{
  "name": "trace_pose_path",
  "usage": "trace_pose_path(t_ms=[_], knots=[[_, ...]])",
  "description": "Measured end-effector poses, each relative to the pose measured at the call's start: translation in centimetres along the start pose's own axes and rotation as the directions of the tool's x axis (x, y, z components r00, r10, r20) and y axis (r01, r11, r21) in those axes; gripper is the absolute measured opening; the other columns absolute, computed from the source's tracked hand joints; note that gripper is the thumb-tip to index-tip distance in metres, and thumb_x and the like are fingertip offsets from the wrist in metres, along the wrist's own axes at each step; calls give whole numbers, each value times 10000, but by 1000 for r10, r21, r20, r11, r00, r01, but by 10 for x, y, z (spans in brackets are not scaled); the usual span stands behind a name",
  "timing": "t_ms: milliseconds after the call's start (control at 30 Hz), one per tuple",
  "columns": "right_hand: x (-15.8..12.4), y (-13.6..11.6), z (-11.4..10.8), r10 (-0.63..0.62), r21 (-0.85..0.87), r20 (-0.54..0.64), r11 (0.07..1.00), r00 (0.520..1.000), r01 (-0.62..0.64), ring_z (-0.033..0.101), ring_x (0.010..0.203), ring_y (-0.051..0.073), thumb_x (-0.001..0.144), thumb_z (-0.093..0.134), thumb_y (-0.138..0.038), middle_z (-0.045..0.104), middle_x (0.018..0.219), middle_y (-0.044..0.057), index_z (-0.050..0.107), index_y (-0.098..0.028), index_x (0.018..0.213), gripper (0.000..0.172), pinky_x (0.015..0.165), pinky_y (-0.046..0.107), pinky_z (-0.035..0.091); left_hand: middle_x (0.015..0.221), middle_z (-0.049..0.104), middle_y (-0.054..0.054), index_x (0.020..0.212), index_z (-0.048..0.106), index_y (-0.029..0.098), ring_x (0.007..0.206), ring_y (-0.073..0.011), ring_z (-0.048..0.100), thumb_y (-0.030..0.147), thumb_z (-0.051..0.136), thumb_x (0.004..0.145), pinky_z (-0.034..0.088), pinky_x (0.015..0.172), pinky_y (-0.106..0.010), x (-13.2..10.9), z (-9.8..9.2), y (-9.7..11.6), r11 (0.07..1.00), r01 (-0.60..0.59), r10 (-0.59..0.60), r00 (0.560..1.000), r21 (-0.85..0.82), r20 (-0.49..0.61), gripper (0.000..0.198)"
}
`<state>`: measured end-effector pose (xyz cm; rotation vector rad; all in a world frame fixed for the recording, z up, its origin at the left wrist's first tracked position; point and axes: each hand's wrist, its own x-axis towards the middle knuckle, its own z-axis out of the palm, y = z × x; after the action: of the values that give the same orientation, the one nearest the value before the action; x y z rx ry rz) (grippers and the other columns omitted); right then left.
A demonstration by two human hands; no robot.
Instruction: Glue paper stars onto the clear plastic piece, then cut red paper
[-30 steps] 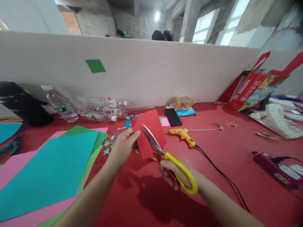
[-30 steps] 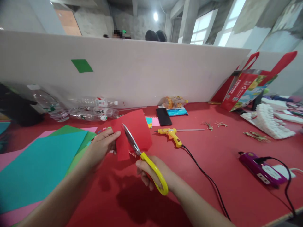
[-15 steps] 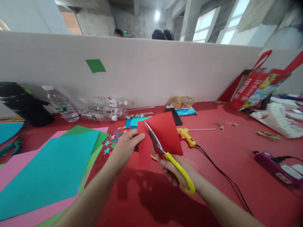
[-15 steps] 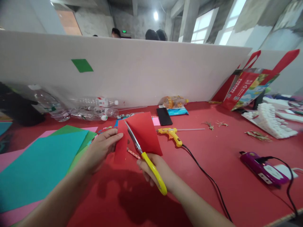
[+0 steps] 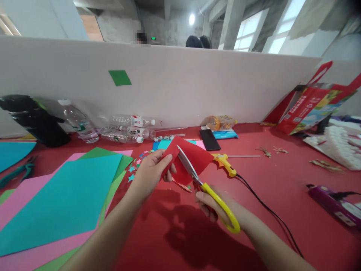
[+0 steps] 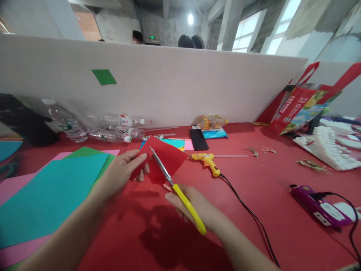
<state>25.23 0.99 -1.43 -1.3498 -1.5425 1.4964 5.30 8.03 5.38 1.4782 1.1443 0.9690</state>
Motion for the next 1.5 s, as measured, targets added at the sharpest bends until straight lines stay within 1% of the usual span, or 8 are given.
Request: trace_pose_path(t_ms=[100,367,600,867,1033,1167,1300,1500], knots=[[-2,-3,-2,12,-85,33,996,999,-9,468,435,76,893,496,-603,497,546,-54,469,-192,729,443,418,183,355,507,604,31,640,564,168,397,-72,513,342,526,893,366,425,-185,2,-9,-1,991,14,-21,999,131,48,310],[-4,-5,0,39,-85,37,996,999,-35,459,433,67,889,476,-625,484,543,-60,471,-190,743,459,418,170,370,362,505,47,594,574,181,357,-73,440,380,507,903,353,435,-187,1,-16,-1,973,42,-85,979,227,184,374],[-3,-6,4,126,-42,-6,991,992,-126,364,334,54,875,449,-669,426,439,-95,453,-210,745,477,341,155,302,420,550,32,623,592,175,367,-68,438,374,514,898,327,422,-187,5,-17,-6,985,79,-107,976,150,189,348],[9,-8,-2,86,42,-81,996,993,-83,406,351,64,801,519,-726,473,464,-74,497,-199,749,531,344,168,314,388,533,27,595,591,159,342,-70,430,292,545,874,323,398,-189,20,-5,6,988,96,-124,958,119,259,313],[30,-9,-11,72,72,-206,996,976,-58,346,269,66,829,487,-701,420,381,-92,456,-214,714,502,302,182,261,625,668,-12,694,549,175,434,-93,535,286,506,852,394,438,-214,27,3,7,994,109,-109,980,8,167,198],[41,-8,-16,43,115,-274,993,961,-12,382,268,80,860,377,-696,433,395,-82,432,-222,712,499,297,189,276,672,678,-14,745,530,183,526,-119,597,242,519,804,455,521,-240,18,3,3,991,129,-121,982,-46,143,84],[33,-21,-10,-25,97,-274,994,962,54,381,287,68,778,577,-596,423,396,-89,445,-217,665,417,310,183,259,602,675,-10,740,505,190,483,-118,574,257,592,759,396,475,-224,1,3,-1,983,181,-170,960,-33,222,111],[36,-39,-1,-78,87,-248,991,966,103,384,349,65,750,640,-480,490,477,-73,486,-208,675,321,364,198,282,561,681,-8,775,514,192,436,-103,538,341,622,773,360,462,-207,-20,-4,-14,976,218,-217,936,27,279,184]])
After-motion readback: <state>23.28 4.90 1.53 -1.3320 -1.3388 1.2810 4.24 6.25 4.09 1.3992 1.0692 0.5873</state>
